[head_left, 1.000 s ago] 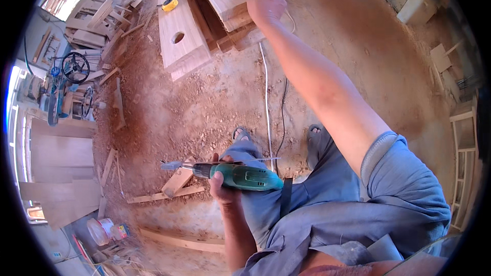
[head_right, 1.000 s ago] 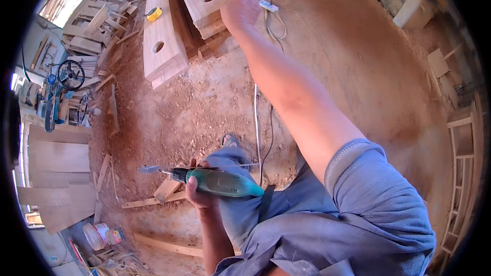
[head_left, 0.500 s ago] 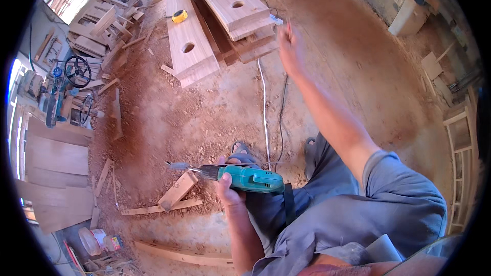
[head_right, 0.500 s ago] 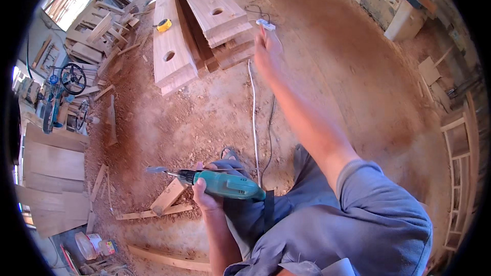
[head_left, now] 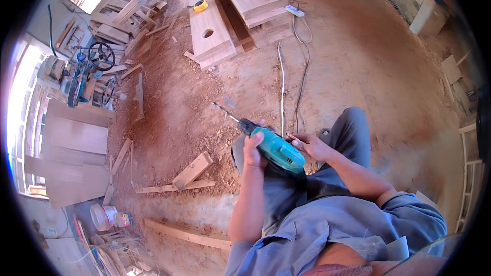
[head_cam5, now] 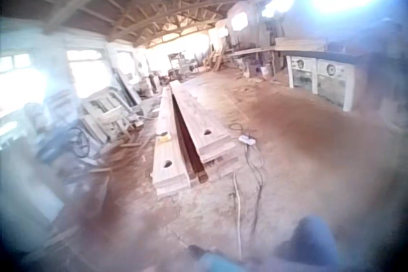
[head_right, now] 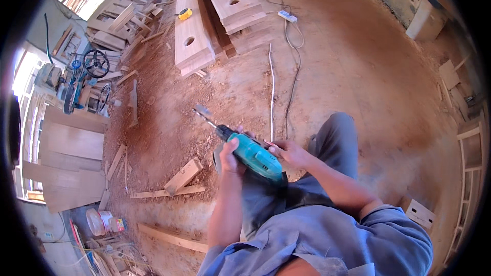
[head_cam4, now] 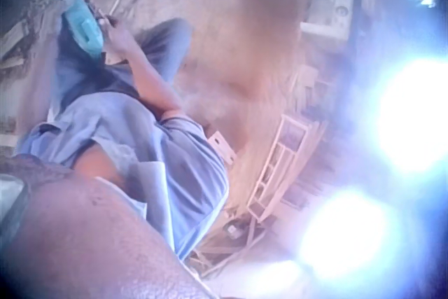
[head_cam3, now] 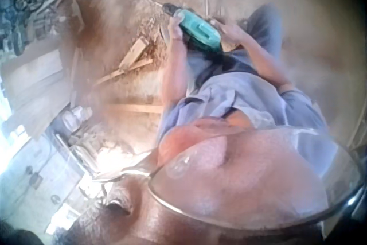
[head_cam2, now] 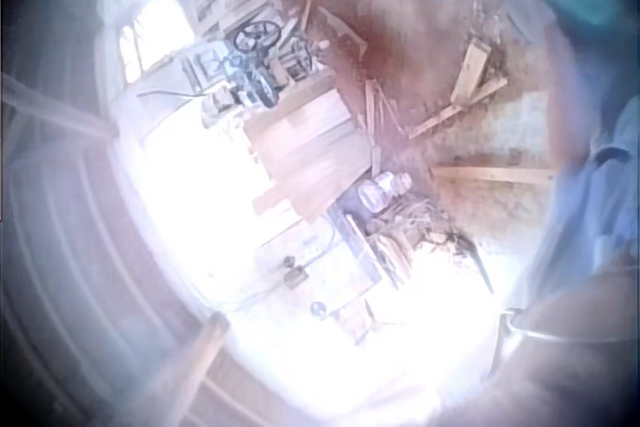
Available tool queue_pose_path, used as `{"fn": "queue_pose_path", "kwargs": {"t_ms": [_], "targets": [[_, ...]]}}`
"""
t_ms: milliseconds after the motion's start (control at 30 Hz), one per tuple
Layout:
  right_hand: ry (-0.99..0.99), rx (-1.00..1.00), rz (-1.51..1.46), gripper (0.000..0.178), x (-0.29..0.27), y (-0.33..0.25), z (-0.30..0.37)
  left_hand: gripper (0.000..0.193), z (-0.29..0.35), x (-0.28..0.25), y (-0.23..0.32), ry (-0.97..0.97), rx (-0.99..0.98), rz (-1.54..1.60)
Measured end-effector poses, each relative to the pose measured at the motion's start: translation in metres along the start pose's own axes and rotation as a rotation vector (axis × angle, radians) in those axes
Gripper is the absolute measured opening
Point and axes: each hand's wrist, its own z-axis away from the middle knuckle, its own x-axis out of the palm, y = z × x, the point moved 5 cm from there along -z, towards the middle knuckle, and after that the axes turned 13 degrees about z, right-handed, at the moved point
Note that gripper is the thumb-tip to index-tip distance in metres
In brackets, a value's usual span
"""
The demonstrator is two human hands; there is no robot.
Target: The person drills holes into wooden planks using a corded drill. They measure and mark the wood with a ruler and pencil, then drill at the marked locations.
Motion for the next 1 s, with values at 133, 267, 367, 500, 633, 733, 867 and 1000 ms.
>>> {"fn": "queue_pose_path", "kwargs": {"t_ms": [133, 267, 367, 500, 633, 733, 867, 1000], "targets": [[-0.065, 0.196, 0.048, 0.045, -0.005, 0.037, 0.005, 0.059, -0.008, -0.014, -0.032, 0.049, -0.129, 0.076], [0.034, 0.427, -0.243, 0.032, 0.001, 0.080, 0.012, 0.046, -0.024, -0.021, -0.049, 0.268, -0.127, 0.050], [0.222, 0.619, -0.172, 0.026, 0.008, 0.163, -0.003, 0.030, -0.058, -0.060, -0.067, 0.464, -0.152, -0.031], [0.442, 0.707, -0.593, 0.028, 0.008, 0.283, -0.040, 0.030, -0.118, -0.131, -0.084, 0.710, -0.087, -0.171], [0.382, 1.143, -0.267, 0.018, -0.030, 0.312, -0.081, 0.031, -0.162, -0.167, -0.069, 0.932, -0.039, -0.398], [0.544, 0.869, -0.224, 0.027, -0.066, 0.423, -0.110, 0.035, -0.226, -0.207, -0.078, 0.935, -0.077, -0.433], [0.534, 1.066, 0.457, 0.040, -0.114, 0.374, -0.146, 0.046, -0.268, -0.291, -0.046, 1.053, -0.049, -0.521], [0.655, 1.040, 0.458, 0.042, -0.136, 0.403, -0.117, 0.059, -0.320, -0.341, -0.045, 1.100, -0.047, -0.695]]}}
